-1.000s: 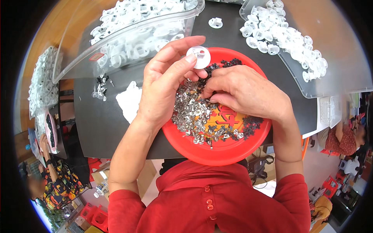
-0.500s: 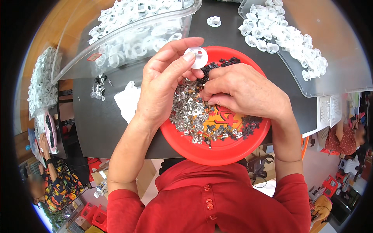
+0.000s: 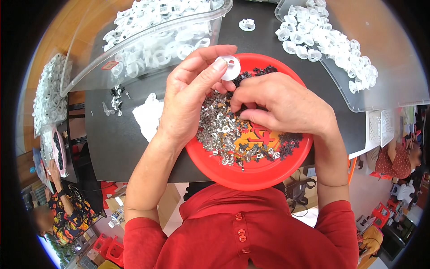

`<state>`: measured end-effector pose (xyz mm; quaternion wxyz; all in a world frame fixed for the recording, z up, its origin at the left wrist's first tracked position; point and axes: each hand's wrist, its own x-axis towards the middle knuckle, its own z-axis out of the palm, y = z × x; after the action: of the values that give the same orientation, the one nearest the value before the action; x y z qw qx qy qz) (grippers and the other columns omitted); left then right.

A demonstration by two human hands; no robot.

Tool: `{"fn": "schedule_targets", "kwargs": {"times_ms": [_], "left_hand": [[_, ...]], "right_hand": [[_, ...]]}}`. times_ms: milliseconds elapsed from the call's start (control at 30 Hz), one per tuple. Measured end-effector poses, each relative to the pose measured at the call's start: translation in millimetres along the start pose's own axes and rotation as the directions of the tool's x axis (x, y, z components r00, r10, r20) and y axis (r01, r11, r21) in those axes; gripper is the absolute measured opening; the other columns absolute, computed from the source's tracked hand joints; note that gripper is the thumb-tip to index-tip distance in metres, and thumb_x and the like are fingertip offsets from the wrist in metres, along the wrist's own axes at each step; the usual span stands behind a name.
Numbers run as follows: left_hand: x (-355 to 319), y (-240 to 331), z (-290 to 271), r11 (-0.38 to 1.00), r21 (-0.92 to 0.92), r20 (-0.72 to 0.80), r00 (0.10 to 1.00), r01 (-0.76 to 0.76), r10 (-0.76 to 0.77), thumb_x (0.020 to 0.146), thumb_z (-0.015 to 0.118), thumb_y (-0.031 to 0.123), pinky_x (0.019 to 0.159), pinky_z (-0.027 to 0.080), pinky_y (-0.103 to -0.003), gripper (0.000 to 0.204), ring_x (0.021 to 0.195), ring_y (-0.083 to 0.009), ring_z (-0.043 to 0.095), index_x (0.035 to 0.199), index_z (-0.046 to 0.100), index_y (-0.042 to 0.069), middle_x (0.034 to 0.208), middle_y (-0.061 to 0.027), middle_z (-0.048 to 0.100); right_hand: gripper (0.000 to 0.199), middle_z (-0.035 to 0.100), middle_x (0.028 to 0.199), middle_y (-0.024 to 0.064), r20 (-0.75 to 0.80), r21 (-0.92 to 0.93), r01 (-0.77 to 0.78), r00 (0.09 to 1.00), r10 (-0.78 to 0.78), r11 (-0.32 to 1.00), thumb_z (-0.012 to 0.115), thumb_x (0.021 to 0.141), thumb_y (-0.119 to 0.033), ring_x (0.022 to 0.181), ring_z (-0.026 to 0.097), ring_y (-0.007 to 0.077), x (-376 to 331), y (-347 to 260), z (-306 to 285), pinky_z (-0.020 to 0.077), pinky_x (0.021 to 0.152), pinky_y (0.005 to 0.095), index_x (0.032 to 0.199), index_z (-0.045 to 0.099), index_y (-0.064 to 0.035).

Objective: The recorder is picking up small white circular components and fitting them with even smaller metallic or dark parts, then placing the finished assemblies into containers.

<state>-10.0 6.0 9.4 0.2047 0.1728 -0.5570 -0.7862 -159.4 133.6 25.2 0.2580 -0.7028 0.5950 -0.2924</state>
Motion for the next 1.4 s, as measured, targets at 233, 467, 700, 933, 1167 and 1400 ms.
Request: {"fn": "schedule_targets", "kwargs": {"times_ms": [233,467,700,933,1167,1400], "left_hand": [[-1,0,0,1.0,0.023,-0.006,1.0,0.0,0.001,0.092,0.058,0.021,0.075,0.05,-0.023,0.038,0.078,-0.0085,0.06,0.123,0.055,-0.001,0.1,-0.0051,0.065],[-1,0,1,0.999,0.038,-0.006,1.0,0.003,-0.003,0.093,0.058,0.021,0.075,0.05,-0.024,0.038,0.08,-0.009,0.06,0.123,0.055,-0.002,0.102,-0.0063,0.065],[-2,-1,1,0.999,0.048,0.003,1.0,-0.014,0.014,0.093,0.057,0.019,0.076,0.05,-0.024,0.036,0.081,-0.0089,0.06,0.122,0.056,-0.002,0.102,-0.0066,0.064],[-6,-3,7,0.986,0.099,0.013,0.991,-0.132,0.131,0.091,0.062,0.01,0.073,0.049,-0.021,0.022,0.081,-0.0059,0.058,0.111,0.06,0.001,0.101,-0.0024,0.063],[-3,-5,12,0.73,0.551,0.106,0.902,-0.404,0.419,0.081,0.067,0.001,0.06,0.047,-0.022,0.019,0.068,-0.0093,0.058,0.1,0.067,0.004,0.092,-0.0062,0.062],[-5,-13,7,0.836,0.409,0.031,0.921,-0.366,0.388,0.083,0.07,0.009,0.056,0.038,-0.023,0.008,0.062,-0.0068,0.047,0.088,0.066,0.004,0.079,-0.0004,0.057]], "right_hand": [[0.01,0.064,0.078,0.0152,0.088,-0.101,-0.023,0.996,0.032,0.995,0.063,0.076,-0.009,0.08,0.063,0.0341,0,-1,4,0.0481,0.072,0.0449,0.081,0.065,-0.001],[0.01,0.063,0.077,0.0158,0.097,-0.126,-0.041,0.994,0.053,0.991,0.061,0.077,-0.009,0.078,0.062,0.0343,-1,-2,4,0.048,0.071,0.0451,0.078,0.065,-0.0006],[0.011,0.062,0.071,0.0133,0.083,0.067,0.041,0.995,-0.047,0.997,0.062,0.077,-0.01,0.07,0.063,0.0284,1,4,-3,0.0483,0.064,0.0385,0.076,0.064,-0.0002],[0.019,0.067,0.081,0.0021,-0.086,0.648,-0.203,0.938,0.336,0.734,0.069,0.085,-0.016,0.074,0.06,0.0056,-7,-5,-35,0.048,0.069,0.0197,0.09,0.068,0.0024],[0.023,0.065,0.078,-0.0003,0.003,0.717,-0.331,0.882,0.472,0.614,0.07,0.084,-0.02,0.069,0.056,0.0032,-5,2,-34,0.0438,0.062,0.0177,0.091,0.069,0.0012],[0.018,0.065,0.08,0.0005,0.008,0.735,-0.331,0.877,0.481,0.592,0.068,0.086,-0.016,0.071,0.058,0.0035,2,-6,-25,0.0456,0.065,0.0175,0.091,0.067,0.0006]]}}
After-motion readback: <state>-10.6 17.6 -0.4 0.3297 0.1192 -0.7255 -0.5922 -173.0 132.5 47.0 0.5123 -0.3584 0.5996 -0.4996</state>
